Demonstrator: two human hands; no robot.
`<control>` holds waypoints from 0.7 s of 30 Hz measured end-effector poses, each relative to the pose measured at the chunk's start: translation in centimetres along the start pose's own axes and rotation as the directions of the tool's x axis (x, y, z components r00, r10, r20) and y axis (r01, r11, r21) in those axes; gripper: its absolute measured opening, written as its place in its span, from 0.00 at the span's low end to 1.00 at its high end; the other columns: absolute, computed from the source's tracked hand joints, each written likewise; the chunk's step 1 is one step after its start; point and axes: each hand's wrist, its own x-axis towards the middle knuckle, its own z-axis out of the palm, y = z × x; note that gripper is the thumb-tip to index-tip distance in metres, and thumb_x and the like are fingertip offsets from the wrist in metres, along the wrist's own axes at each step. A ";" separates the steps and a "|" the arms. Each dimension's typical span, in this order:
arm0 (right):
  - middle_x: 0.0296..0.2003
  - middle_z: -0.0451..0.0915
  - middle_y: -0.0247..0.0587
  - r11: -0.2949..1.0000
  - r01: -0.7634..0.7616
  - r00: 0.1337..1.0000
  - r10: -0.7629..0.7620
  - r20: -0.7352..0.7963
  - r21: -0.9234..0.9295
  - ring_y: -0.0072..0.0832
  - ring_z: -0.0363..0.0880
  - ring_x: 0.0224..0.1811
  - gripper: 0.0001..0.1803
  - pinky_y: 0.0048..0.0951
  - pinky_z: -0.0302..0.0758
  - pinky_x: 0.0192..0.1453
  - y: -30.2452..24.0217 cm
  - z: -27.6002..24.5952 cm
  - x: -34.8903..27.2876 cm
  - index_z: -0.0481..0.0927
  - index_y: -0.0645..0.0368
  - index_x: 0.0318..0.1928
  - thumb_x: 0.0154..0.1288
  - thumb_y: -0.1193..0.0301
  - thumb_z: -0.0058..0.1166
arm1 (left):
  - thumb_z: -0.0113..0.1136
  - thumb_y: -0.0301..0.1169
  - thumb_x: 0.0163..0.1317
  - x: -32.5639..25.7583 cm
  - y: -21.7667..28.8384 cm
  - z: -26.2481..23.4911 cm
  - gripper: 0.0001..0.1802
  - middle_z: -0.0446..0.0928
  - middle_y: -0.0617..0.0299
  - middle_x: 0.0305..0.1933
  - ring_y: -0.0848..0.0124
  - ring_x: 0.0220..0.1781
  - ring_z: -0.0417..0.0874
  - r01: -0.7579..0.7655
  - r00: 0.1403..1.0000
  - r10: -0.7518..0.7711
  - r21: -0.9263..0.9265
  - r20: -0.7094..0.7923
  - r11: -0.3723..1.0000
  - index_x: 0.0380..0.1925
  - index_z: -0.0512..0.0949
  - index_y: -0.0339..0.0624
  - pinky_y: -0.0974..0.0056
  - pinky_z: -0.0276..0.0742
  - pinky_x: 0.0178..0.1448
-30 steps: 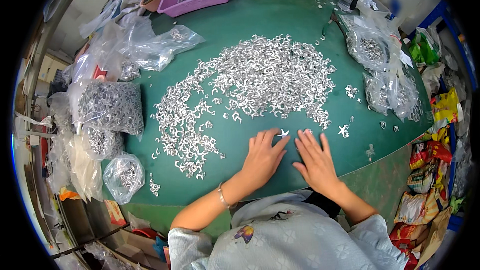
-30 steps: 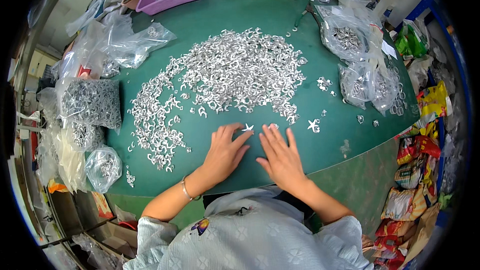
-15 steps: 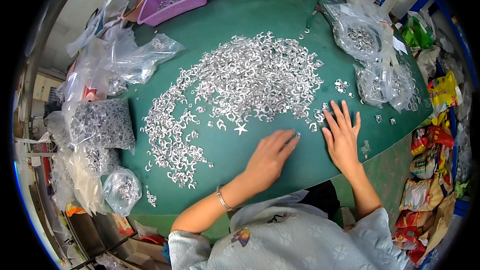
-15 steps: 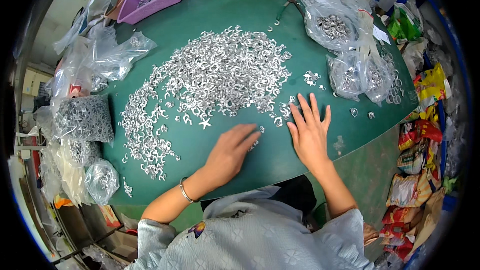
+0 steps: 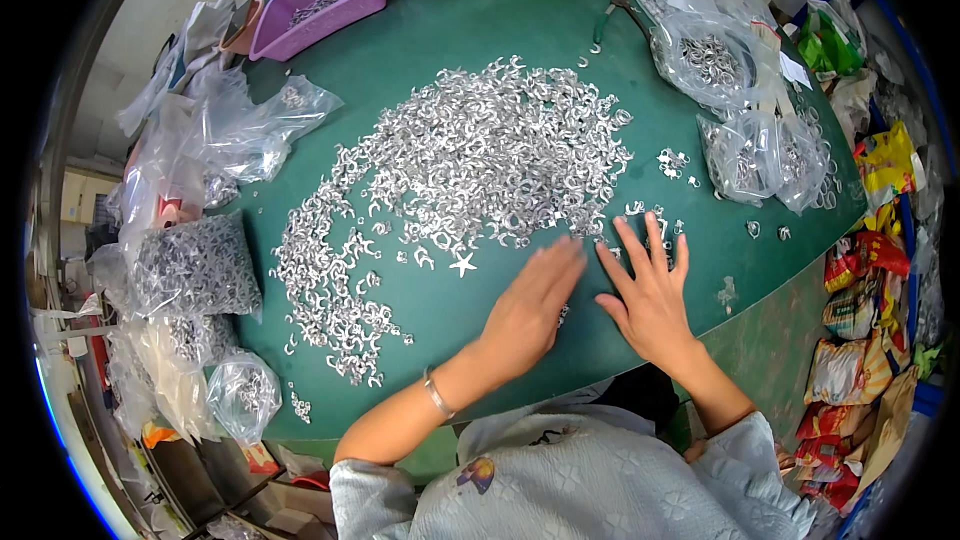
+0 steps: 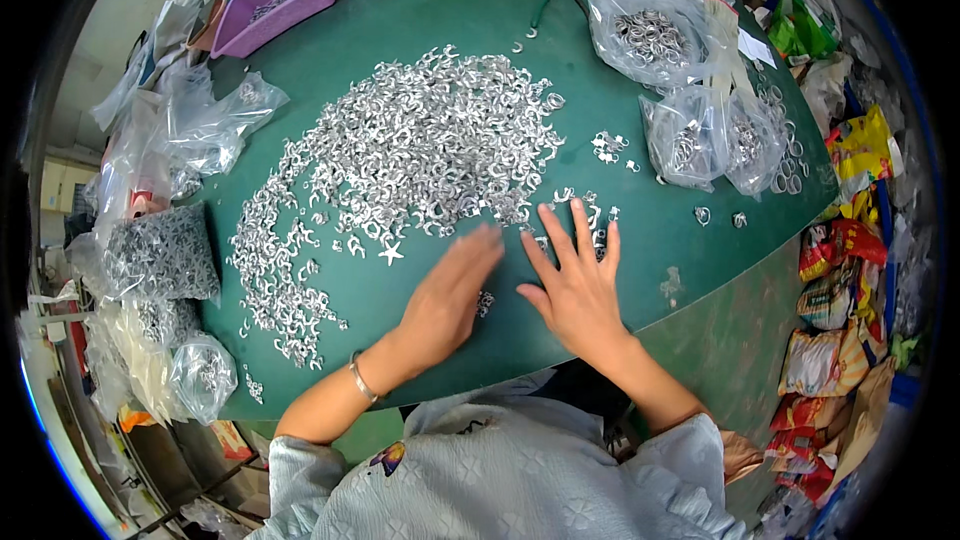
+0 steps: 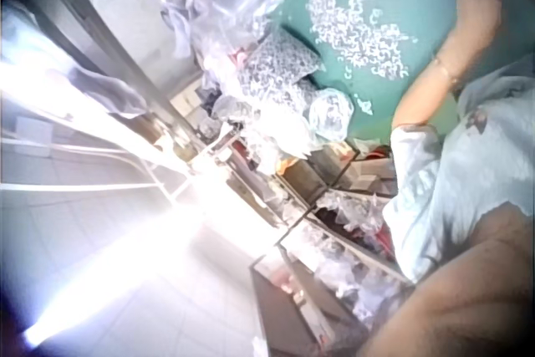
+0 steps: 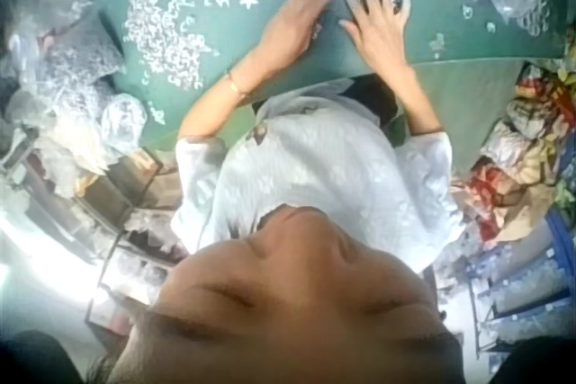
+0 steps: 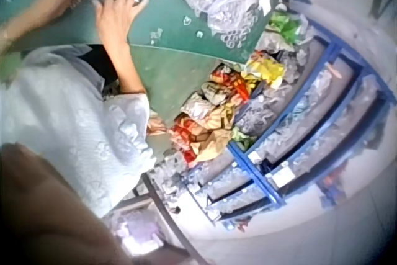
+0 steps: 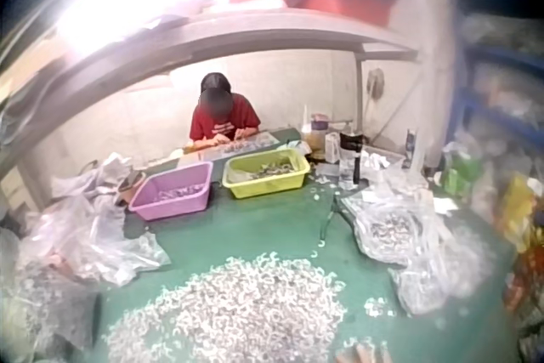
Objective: The person sorts and organizes small crescent-shaped and star-shaped metal components on a workbench by hand.
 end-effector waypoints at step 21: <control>0.71 0.58 0.45 0.985 0.093 0.989 -0.109 0.100 0.147 0.54 0.46 0.76 0.29 0.69 0.41 0.70 0.9 -0.9 -1.9 0.76 0.51 0.61 0.58 0.61 0.62 | 0.55 0.13 0.52 -0.8 0.6 0.9 0.25 0.72 0.47 0.62 0.49 0.67 0.71 -0.027 0.995 0.024 0.031 0.101 0.999 0.53 0.75 0.32 0.47 0.67 0.69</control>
